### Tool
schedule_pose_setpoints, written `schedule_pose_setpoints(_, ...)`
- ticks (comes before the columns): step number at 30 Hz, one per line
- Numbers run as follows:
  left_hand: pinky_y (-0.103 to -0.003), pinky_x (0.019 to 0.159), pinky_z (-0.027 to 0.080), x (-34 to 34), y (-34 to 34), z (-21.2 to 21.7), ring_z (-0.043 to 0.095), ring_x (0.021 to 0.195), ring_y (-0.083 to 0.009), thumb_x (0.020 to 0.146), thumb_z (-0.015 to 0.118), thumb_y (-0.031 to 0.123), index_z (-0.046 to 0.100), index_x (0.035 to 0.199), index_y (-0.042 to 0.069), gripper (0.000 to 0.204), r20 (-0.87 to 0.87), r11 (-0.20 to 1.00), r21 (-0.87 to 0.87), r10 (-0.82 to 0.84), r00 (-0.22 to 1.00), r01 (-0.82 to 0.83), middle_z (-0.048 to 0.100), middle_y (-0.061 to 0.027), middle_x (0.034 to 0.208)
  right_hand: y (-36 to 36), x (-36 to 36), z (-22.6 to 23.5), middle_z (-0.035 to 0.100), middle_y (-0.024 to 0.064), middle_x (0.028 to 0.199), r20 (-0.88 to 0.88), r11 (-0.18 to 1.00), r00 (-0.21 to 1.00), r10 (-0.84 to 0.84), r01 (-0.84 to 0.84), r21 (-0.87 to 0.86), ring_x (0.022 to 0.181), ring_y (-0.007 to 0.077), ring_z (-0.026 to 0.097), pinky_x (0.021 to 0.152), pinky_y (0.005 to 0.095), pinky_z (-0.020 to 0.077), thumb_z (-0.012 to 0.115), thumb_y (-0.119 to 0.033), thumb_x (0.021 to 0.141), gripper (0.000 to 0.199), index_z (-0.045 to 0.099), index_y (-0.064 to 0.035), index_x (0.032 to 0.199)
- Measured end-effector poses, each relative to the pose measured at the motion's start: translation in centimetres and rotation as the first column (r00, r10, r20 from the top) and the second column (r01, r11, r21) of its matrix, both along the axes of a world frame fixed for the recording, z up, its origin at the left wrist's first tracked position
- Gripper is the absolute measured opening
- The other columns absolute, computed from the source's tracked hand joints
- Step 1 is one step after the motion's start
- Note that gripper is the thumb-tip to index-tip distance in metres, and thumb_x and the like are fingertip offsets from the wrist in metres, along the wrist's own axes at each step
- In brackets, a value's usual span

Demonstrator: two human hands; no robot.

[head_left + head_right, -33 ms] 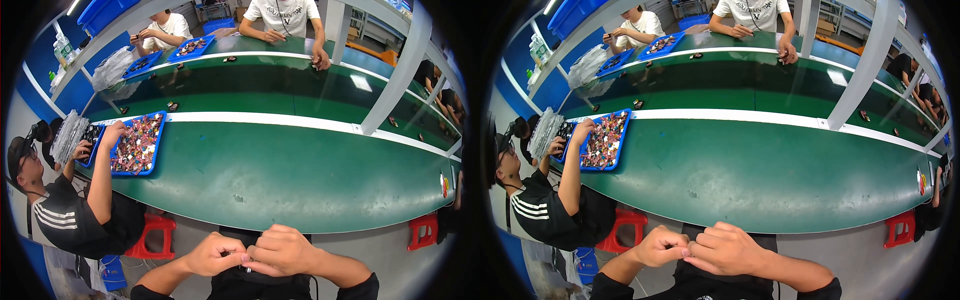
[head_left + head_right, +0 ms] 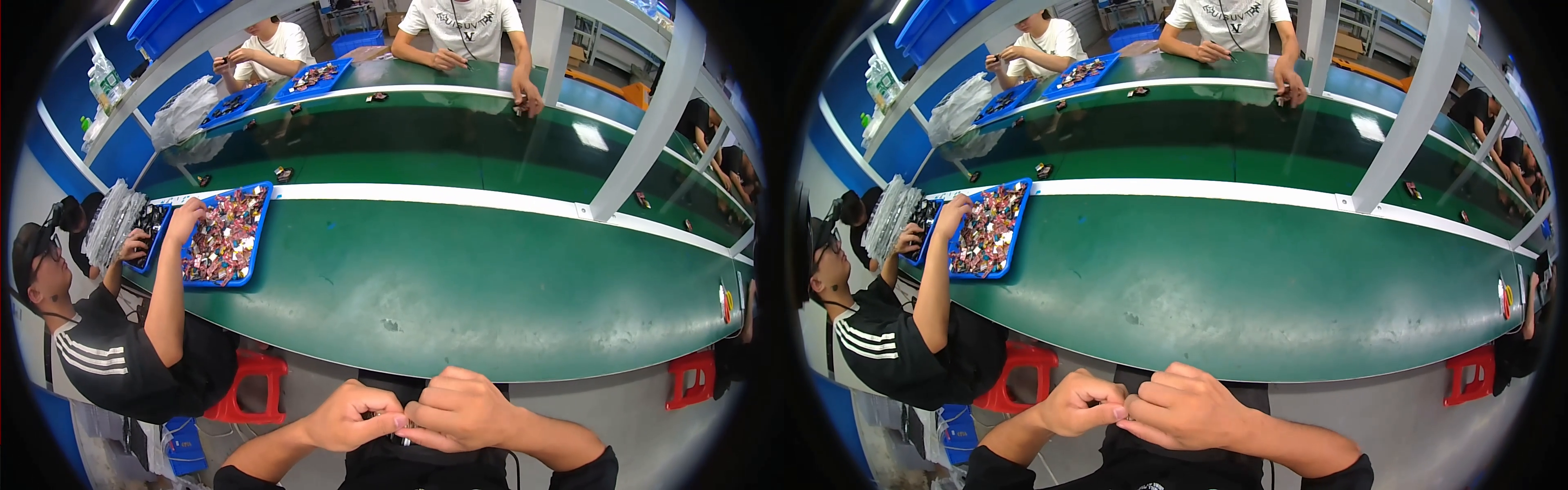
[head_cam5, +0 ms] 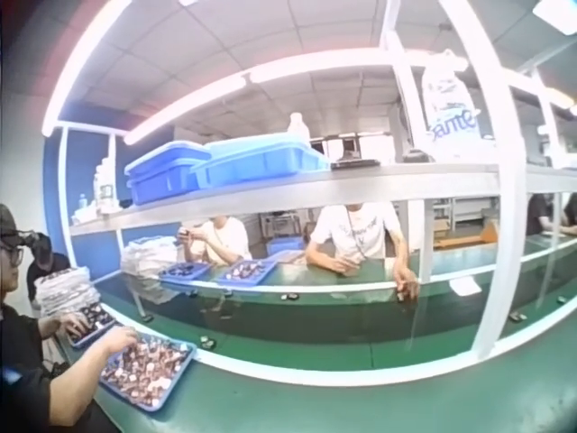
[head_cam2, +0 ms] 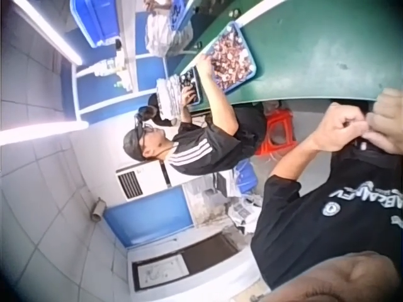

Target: Manually assembling small mechanical or electronic parts on a factory production line.

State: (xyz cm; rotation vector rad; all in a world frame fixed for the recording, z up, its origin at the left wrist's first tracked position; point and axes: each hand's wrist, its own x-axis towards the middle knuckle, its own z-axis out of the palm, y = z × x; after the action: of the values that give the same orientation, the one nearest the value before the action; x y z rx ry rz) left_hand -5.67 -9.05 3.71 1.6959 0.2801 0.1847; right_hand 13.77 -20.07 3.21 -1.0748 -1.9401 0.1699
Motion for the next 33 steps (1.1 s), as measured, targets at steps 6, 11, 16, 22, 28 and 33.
schedule_pose_setpoints(6, -0.025, 0.046, 0.033, 0.0, 0.0, -0.3, 0.044, 0.052, -0.0047, 0.094, 0.063, 0.014, 0.067, 0.081, 0.002, 0.018, 0.06, 0.994, -0.105, -0.033, 0.998, 0.039, 0.055, 0.0006, 0.058, -0.6, -0.4, -0.3, 0.045, -0.0002, 0.064, -0.069, 0.998, 0.996, -0.057, 0.056, -0.007, 0.055, 0.0161, 0.046, 0.054, 0.0293, 0.0387, 0.077, -0.023, 0.08, 0.022, 0.059, -0.0099, 0.077)
schedule_pose_setpoints(11, -0.025, 0.047, 0.033, -0.1, 0.4, -0.6, 0.044, 0.052, -0.0049, 0.095, 0.062, 0.014, 0.067, 0.081, 0.002, 0.019, 0.071, 0.992, -0.098, -0.075, 0.995, 0.082, 0.056, 0.0012, 0.058, -0.5, -0.1, 0.0, 0.048, 0.0007, 0.065, -0.087, 0.997, 0.996, 0.019, -0.025, -0.072, 0.057, 0.0161, 0.05, 0.055, 0.029, 0.0415, 0.077, -0.023, 0.081, 0.02, 0.063, -0.0086, 0.082)
schedule_pose_setpoints(16, -0.025, 0.047, 0.033, 0.3, 0.6, -0.5, 0.044, 0.052, -0.0053, 0.095, 0.062, 0.014, 0.067, 0.081, 0.002, 0.019, 0.087, 0.985, -0.156, -0.058, 0.994, 0.071, 0.056, 0.0008, 0.058, -0.7, -0.2, -0.5, 0.048, 0.0001, 0.064, -0.106, 0.998, 0.994, -0.033, 0.027, -0.056, 0.055, 0.0162, 0.05, 0.055, 0.0289, 0.0429, 0.077, -0.022, 0.08, 0.02, 0.064, -0.0075, 0.084)
schedule_pose_setpoints(22, -0.025, 0.047, 0.034, 0.1, 0.6, -0.6, 0.045, 0.053, -0.0052, 0.095, 0.062, 0.015, 0.067, 0.082, 0.001, 0.019, 0.068, 0.989, -0.138, -0.052, 0.996, 0.061, 0.056, 0.0, 0.059, -1.0, -0.6, -0.9, 0.049, -0.0003, 0.061, -0.113, 0.996, 0.991, -0.077, 0.071, -0.058, 0.052, 0.0159, 0.051, 0.052, 0.0281, 0.0424, 0.079, -0.021, 0.078, 0.021, 0.065, -0.0065, 0.085)
schedule_pose_setpoints(28, -0.025, 0.047, 0.033, 0.3, 0.7, -0.9, 0.042, 0.053, -0.0051, 0.094, 0.063, 0.014, 0.066, 0.08, 0.001, 0.019, 0.063, 0.987, -0.157, -0.031, 0.998, 0.04, 0.054, 0.0006, 0.058, -0.7, -1.1, -1.6, 0.053, 0.0001, 0.063, -0.162, 0.992, 0.978, -0.129, 0.13, -0.004, 0.055, 0.0157, 0.054, 0.053, 0.028, 0.0432, 0.079, -0.021, 0.079, 0.022, 0.065, -0.0061, 0.087)
schedule_pose_setpoints(33, -0.025, 0.047, 0.031, 0.4, 1.2, -0.4, 0.04, 0.053, -0.0049, 0.094, 0.064, 0.014, 0.065, 0.078, 0.001, 0.021, 0.059, 0.997, -0.065, -0.027, 0.998, 0.03, 0.052, 0.0017, 0.057, -0.3, -1.1, -0.8, 0.053, 0.0009, 0.063, -0.12, 0.99, 0.985, -0.125, 0.116, -0.074, 0.056, 0.0166, 0.055, 0.055, 0.0281, 0.0433, 0.076, -0.022, 0.082, 0.022, 0.062, -0.0063, 0.086)
